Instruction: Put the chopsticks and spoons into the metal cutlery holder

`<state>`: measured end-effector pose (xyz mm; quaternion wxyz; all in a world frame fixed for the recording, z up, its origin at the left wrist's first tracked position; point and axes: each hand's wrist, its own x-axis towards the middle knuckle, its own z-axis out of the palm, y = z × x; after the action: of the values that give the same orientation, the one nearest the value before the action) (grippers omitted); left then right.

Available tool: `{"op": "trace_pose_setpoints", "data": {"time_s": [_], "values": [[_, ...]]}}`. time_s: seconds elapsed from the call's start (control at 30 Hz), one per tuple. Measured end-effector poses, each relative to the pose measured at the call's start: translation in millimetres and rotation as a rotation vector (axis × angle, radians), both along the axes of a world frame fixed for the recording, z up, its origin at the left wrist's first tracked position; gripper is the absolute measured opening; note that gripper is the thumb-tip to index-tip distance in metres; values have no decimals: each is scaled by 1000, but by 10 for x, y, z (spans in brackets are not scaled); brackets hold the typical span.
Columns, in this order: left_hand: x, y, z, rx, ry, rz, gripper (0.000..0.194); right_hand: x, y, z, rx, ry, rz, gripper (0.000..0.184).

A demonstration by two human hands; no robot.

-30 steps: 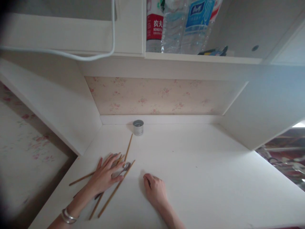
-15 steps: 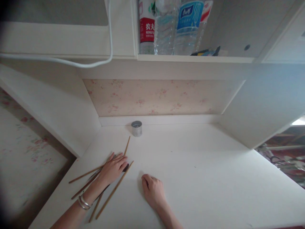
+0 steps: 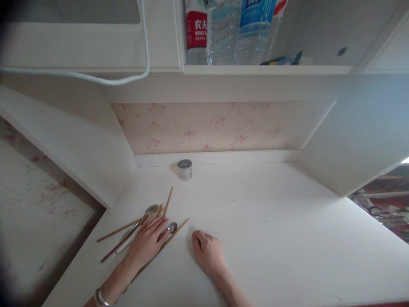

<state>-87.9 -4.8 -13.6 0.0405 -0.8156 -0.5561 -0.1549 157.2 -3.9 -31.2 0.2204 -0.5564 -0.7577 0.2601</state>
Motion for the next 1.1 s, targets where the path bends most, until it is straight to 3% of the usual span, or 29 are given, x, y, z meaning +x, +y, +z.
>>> {"op": "trace_pose_setpoints", "data": {"time_s": [0.43, 0.7, 0.87, 1.0, 1.1], "values": [[80, -139, -66, 3, -77, 81, 26, -14, -20, 20, -15, -34, 4, 32], [20, -23, -65, -32, -152, 97, 26, -35, 22, 51, -86, -26, -32, 32], [-32, 41, -120, -43, -163, 93, 28, -60, 199, 99, -207, 95, -8, 33], [-42, 60, -162, 41, -201, 57, 30, -126, 409, 178, -220, 145, 73, 34], [-48, 76, -159, 21, -219, 32, 28, -203, 648, 290, -220, 125, 110, 33]]}}
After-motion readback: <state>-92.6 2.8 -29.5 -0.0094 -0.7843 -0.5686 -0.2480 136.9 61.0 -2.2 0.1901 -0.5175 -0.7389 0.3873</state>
